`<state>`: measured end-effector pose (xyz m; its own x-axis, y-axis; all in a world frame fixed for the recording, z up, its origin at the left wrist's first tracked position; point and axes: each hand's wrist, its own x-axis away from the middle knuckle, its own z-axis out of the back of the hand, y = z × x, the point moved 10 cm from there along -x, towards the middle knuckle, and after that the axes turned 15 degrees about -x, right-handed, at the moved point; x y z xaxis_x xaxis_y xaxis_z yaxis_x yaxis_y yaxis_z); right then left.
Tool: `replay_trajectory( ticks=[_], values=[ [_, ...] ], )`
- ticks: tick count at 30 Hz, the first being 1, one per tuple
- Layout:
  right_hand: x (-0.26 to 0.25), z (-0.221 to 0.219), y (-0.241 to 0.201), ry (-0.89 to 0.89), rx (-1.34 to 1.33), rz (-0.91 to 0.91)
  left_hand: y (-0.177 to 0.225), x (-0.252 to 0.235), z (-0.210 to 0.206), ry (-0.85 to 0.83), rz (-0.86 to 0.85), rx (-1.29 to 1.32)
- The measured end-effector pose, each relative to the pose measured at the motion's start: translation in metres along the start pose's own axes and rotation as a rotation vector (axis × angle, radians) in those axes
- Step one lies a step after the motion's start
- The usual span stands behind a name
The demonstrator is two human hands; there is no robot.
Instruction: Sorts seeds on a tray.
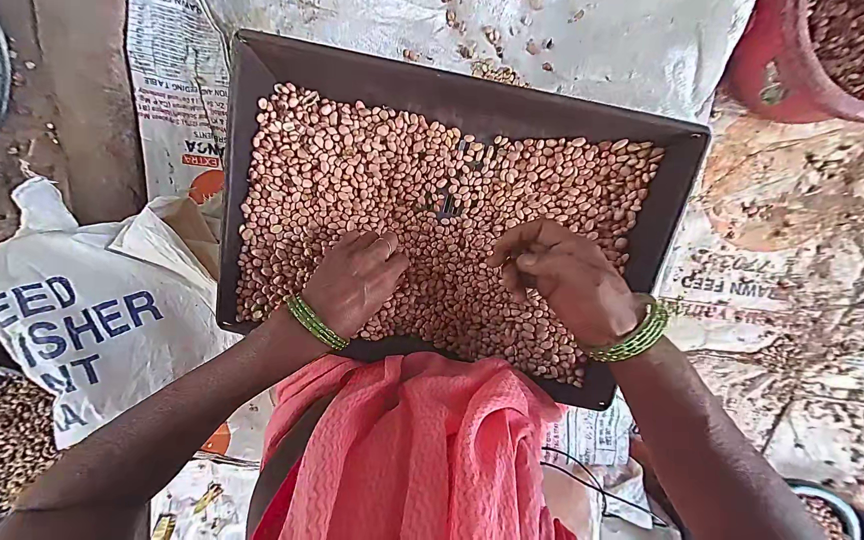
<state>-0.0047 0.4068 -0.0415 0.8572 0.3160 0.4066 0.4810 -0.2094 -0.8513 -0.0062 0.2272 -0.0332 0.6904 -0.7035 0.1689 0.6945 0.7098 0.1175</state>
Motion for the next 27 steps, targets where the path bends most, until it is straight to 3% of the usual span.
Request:
replay_trajectory(
  ticks=[4,8,10,13,15,21,24,27],
  values=[
    [0.0,-0.029,0.006,-0.02,0.351,0.052,-0.015,0.0,0.005,0.099,0.058,0.054],
    [-0.004,-0.077,0.012,-0.122,0.75,0.307,-0.066,0.003,0.024,0.006,0.33,0.108],
    [-0.009,-0.101,0.02,-0.18,0.899,0.39,-0.087,0.014,0.039,0.042,0.417,0.133],
    [-0.015,-0.125,0.037,-0.25,1.086,0.451,-0.096,0.032,0.059,0.147,0.426,0.162],
    [-0.016,-0.118,0.039,-0.229,1.194,0.412,-0.092,0.041,0.067,0.148,0.409,0.169],
    [0.001,-0.02,-0.027,0.205,1.217,0.144,-0.078,0.053,0.057,0.143,0.342,0.278],
    [0.017,-0.008,-0.048,0.25,1.122,0.269,-0.061,0.057,0.051,0.069,0.302,0.348],
    [0.013,-0.029,-0.038,0.183,1.081,0.344,-0.029,0.058,0.038,-0.079,0.22,0.395]
  ],
)
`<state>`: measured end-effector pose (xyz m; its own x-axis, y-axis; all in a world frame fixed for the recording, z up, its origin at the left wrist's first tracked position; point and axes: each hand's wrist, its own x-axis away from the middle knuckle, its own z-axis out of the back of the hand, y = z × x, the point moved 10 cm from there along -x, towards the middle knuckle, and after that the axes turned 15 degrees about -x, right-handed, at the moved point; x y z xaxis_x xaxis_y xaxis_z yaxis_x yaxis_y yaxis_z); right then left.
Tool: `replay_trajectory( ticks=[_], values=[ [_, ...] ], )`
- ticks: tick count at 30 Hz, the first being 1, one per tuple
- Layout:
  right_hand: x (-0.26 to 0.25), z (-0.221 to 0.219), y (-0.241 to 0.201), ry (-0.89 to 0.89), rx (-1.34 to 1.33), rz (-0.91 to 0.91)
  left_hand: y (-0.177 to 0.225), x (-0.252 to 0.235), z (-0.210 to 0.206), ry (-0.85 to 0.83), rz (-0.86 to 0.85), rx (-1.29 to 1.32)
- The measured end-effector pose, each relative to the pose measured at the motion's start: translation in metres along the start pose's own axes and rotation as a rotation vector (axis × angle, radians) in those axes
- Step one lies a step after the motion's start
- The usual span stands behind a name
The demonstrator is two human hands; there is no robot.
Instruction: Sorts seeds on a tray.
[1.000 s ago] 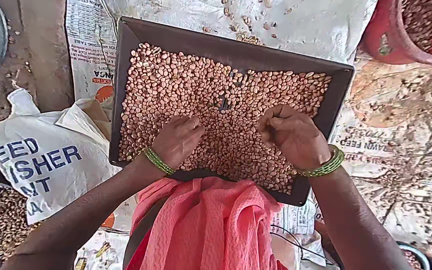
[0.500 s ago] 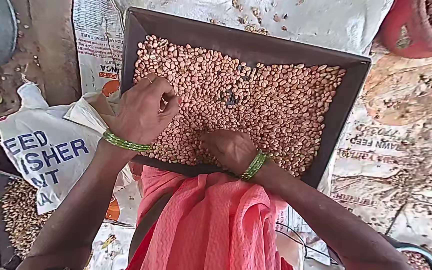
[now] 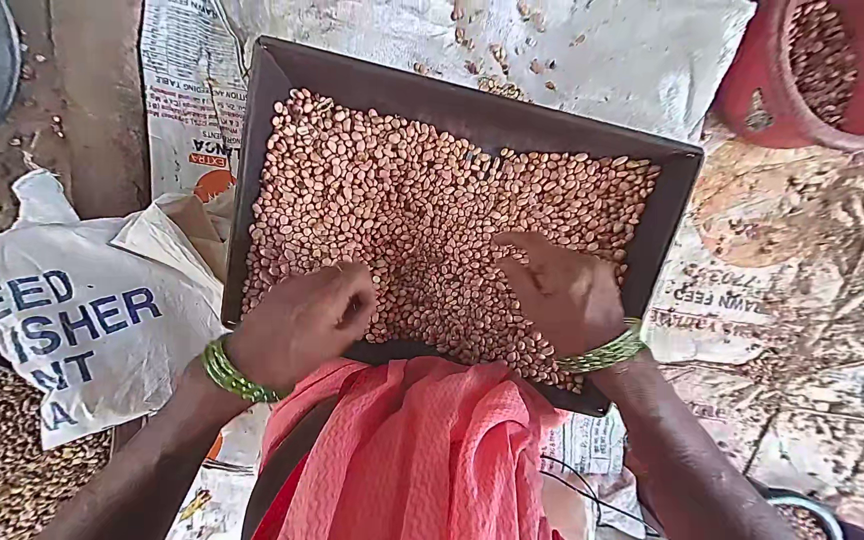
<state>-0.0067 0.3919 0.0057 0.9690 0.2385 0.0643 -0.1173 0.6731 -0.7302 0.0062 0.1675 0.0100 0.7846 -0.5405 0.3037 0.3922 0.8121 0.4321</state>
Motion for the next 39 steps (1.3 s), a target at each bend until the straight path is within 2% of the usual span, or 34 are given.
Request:
replay_trajectory(
  ticks=[3,5,7,9,11,14,16,19,23,28,31,33,35,37,39],
  values=[
    [-0.005,-0.045,-0.013,-0.047,0.052,0.135,0.021,0.008,-0.033,-0.187,-0.072,-0.018],
    [-0.011,-0.07,-0.018,-0.062,0.154,0.231,0.025,0.01,-0.041,-0.232,-0.092,-0.034],
    [-0.015,-0.087,-0.018,-0.107,0.223,0.28,0.022,0.007,-0.039,-0.203,-0.068,-0.041],
    [-0.021,-0.082,-0.014,-0.136,0.13,0.213,0.017,-0.002,-0.028,-0.111,-0.05,-0.08],
    [-0.028,-0.06,0.0,-0.16,-0.219,-0.013,0.019,-0.012,-0.021,-0.058,-0.045,-0.11],
    [-0.021,-0.029,0.017,-0.171,-1.075,-0.241,0.035,-0.028,-0.026,0.03,-0.151,-0.119],
    [-0.01,-0.016,0.02,-0.224,-1.339,-0.297,0.047,-0.037,-0.041,0.078,-0.256,-0.128],
    [0.004,-0.008,0.029,-0.233,-1.219,-0.285,0.054,-0.046,-0.066,0.11,-0.335,-0.225],
    [0.013,-0.017,0.032,-0.213,-0.949,-0.336,0.054,-0.051,-0.076,0.072,-0.326,-0.288],
    [0.015,-0.022,0.026,-0.188,-0.929,-0.338,0.046,-0.062,-0.072,0.112,-0.356,-0.348],
    [0.014,-0.029,0.028,-0.123,-1.03,-0.426,0.037,-0.072,-0.033,0.168,-0.245,-0.102],
    [0.015,-0.045,0.029,-0.124,-1.114,-0.546,0.048,-0.068,0.003,0.294,-0.286,0.109],
    [0.013,-0.058,0.022,-0.189,-1.21,-0.557,0.056,-0.061,0.026,0.342,-0.307,0.158],
    [0.009,-0.051,0.015,-0.178,-1.239,-0.496,0.046,-0.05,0.027,0.208,-0.19,-0.039],
    [0.009,-0.028,0.019,-0.09,-1.162,-0.437,0.027,-0.032,0.003,-0.089,-0.022,-0.233]
  ],
)
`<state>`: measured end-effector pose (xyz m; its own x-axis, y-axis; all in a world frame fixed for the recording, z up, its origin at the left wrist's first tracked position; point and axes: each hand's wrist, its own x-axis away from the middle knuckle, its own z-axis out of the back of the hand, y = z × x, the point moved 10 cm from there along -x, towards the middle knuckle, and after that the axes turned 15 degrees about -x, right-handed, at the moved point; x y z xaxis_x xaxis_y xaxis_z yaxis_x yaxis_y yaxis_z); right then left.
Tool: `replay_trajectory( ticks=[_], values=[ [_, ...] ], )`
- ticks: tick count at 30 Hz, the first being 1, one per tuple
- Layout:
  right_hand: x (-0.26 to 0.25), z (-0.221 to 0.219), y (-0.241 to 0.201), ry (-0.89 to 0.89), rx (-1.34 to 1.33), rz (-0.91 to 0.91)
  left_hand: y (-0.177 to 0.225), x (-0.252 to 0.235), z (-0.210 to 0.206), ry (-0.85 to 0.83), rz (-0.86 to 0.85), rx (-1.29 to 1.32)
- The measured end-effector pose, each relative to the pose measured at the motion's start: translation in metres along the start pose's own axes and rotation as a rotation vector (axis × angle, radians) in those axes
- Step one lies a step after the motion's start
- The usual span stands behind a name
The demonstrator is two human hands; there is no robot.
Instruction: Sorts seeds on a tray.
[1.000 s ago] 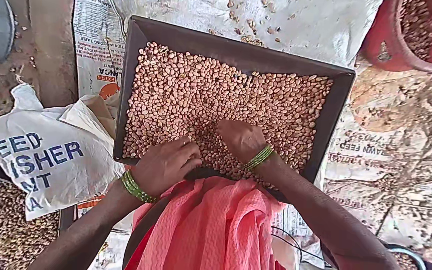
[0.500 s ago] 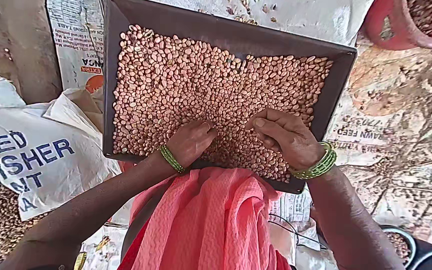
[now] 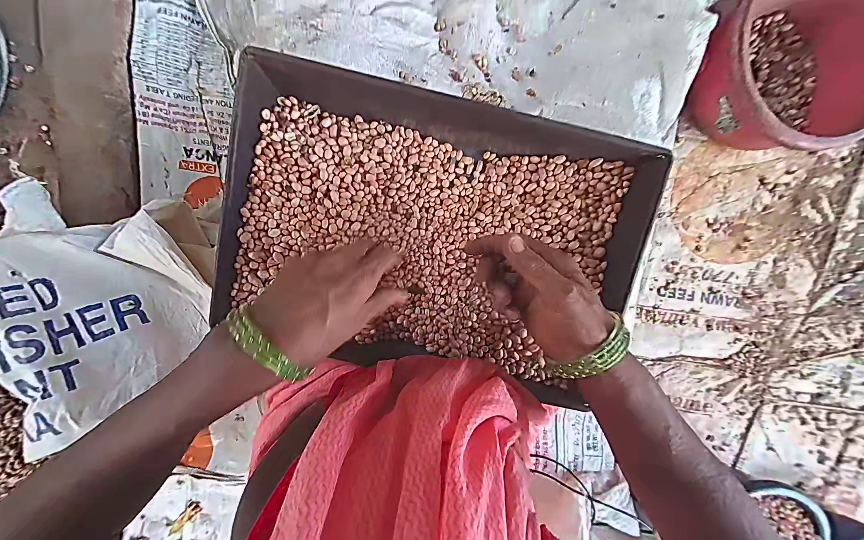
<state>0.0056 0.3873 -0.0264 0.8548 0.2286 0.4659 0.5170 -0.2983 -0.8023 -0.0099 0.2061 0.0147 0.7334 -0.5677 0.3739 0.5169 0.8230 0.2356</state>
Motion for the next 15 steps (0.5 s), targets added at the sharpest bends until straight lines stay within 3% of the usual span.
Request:
replay_trajectory(
  ticks=[3,4,7,10,13,15],
  values=[
    [0.008,0.029,-0.019,0.11,0.063,0.071,0.008,0.016,-0.056,-0.458,0.068,-0.1],
    [0.011,0.036,-0.021,0.15,0.064,0.071,0.019,0.012,-0.067,-0.519,0.054,-0.085],
    [0.016,0.047,-0.024,0.211,0.041,0.099,0.063,-0.02,-0.077,-0.533,-0.013,0.063],
    [0.02,0.048,-0.035,0.212,0.12,0.18,0.118,-0.04,-0.058,-0.378,-0.217,0.255],
    [0.025,0.044,-0.046,0.174,0.242,0.231,0.151,-0.009,-0.033,-0.264,-0.492,0.397],
    [0.023,0.035,-0.046,0.092,0.299,0.256,0.15,0.023,-0.027,-0.172,-0.62,0.442]
  ],
)
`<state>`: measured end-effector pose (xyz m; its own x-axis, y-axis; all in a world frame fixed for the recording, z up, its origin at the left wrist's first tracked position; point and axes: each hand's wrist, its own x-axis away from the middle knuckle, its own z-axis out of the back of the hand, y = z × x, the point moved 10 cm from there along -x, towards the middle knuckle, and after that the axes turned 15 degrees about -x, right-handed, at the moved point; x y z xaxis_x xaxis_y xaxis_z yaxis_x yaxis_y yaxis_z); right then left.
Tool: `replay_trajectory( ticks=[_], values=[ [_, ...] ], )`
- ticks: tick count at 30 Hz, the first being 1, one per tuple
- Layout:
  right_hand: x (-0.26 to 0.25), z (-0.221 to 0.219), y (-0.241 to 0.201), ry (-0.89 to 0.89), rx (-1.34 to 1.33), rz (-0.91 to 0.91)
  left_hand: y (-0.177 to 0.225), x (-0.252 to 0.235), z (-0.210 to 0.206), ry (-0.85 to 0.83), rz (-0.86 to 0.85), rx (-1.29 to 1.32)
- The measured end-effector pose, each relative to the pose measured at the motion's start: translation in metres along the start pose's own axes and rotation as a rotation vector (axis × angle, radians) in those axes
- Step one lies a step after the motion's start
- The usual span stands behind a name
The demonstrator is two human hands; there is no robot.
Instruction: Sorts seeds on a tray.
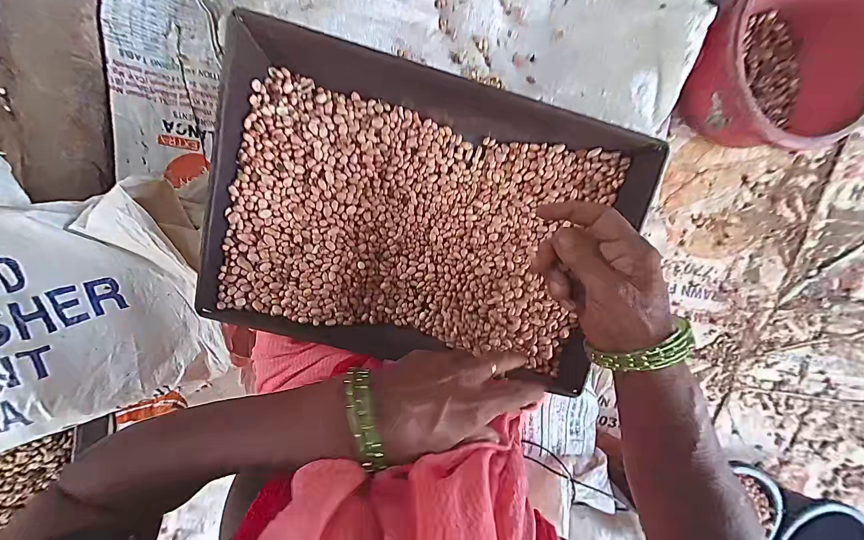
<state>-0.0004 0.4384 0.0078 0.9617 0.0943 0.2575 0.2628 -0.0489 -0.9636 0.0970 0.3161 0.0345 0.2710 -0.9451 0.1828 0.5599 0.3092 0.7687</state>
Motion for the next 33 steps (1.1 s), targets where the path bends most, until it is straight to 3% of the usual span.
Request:
replay_trajectory(
  ticks=[4,9,13,16,20,24,29,33],
  values=[
    [0.002,-0.05,0.026,-0.174,0.206,0.025,-0.013,0.046,0.002,0.12,-0.074,0.052],
    [0.01,-0.107,0.078,-0.436,0.609,-0.069,-0.084,0.086,0.035,0.039,0.355,-0.256],
    [-0.02,-0.07,0.067,-0.265,0.874,-0.202,-0.128,0.068,0.042,-0.214,0.561,-0.455],
    [-0.032,-0.018,0.049,-0.058,0.826,-0.206,-0.138,0.016,0.038,-0.353,0.438,-0.501],
    [-0.014,0.025,0.018,0.101,0.575,-0.108,-0.134,-0.06,0.054,-0.233,0.24,-0.553],
    [0.008,0.017,-0.003,0.034,0.553,0.001,-0.116,-0.086,0.095,0.067,0.117,-0.446],
    [0.043,-0.026,0.017,-0.29,0.862,0.052,-0.093,-0.025,0.141,0.326,0.078,-0.397],
    [0.053,-0.038,0.05,-0.381,1.165,-0.124,-0.095,0.039,0.137,0.392,0.11,-0.394]
  ],
)
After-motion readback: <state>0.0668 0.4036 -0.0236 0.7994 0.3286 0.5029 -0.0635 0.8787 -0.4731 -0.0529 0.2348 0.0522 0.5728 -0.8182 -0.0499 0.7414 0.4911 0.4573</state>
